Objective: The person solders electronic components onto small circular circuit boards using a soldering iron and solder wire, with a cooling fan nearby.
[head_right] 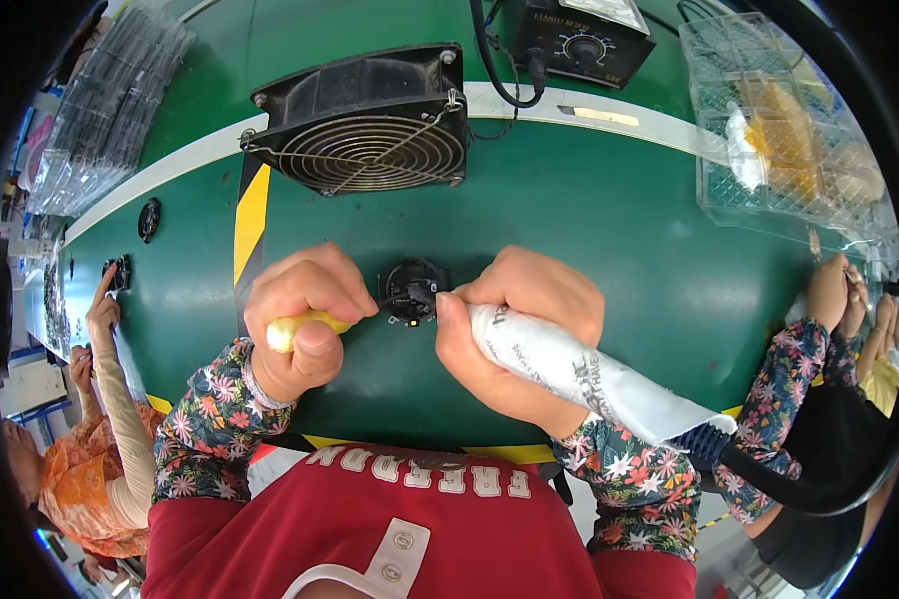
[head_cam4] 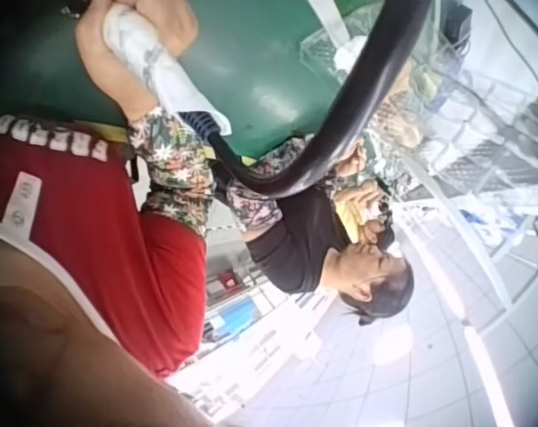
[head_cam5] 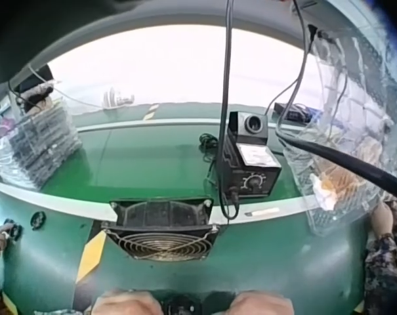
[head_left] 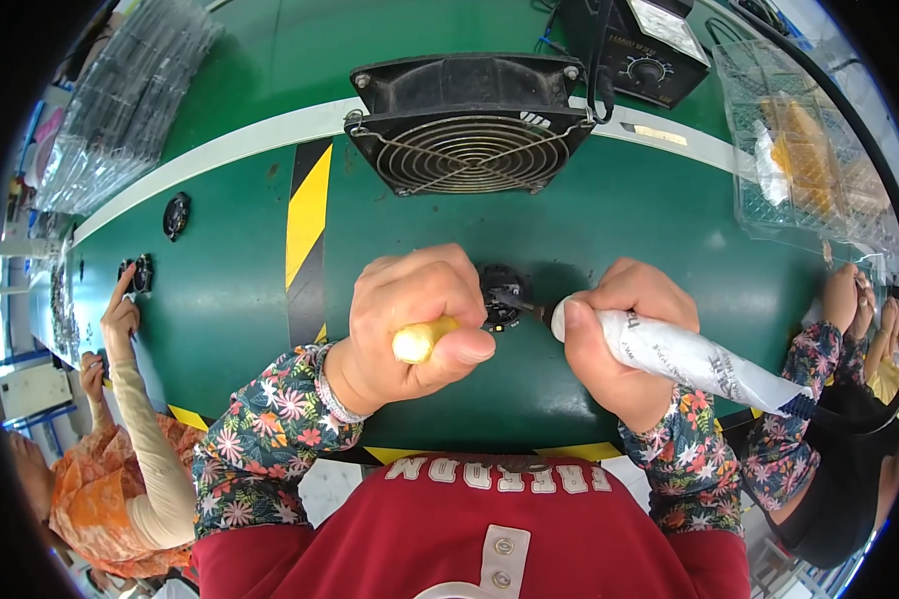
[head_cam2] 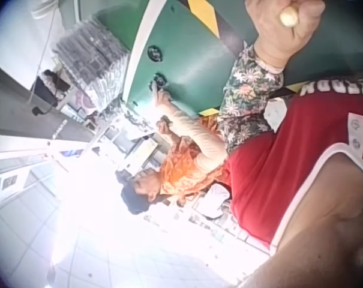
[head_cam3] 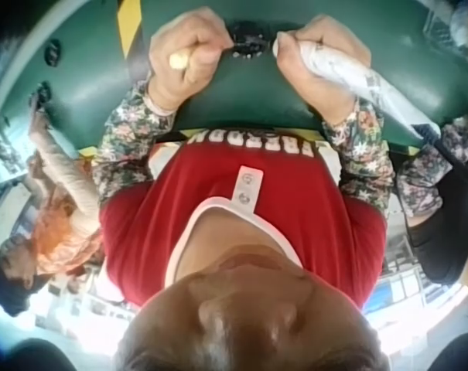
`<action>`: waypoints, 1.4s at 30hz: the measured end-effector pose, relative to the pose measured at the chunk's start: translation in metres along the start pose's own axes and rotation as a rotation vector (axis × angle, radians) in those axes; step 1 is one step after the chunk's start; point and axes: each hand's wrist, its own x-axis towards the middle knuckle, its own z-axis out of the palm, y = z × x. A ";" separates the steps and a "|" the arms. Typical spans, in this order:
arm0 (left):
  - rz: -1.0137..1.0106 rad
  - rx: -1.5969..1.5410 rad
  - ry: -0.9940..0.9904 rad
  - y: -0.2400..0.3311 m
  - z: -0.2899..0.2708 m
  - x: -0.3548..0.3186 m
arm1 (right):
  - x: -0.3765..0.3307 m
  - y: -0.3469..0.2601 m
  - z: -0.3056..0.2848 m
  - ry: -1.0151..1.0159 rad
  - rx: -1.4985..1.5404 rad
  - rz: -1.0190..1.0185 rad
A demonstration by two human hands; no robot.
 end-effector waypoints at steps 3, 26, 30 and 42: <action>0.054 -0.020 0.046 -0.001 0.001 0.000 | 0.001 -0.001 0.000 -0.003 0.009 0.024; -0.040 0.053 -0.012 0.007 -0.002 0.000 | -0.003 0.003 -0.005 0.027 0.015 0.022; -0.036 0.032 -0.024 0.006 -0.002 0.001 | -0.001 0.003 -0.005 0.032 0.020 0.015; 0.061 -0.019 0.050 -0.002 0.005 0.004 | 0.000 0.000 -0.005 0.007 -0.037 0.014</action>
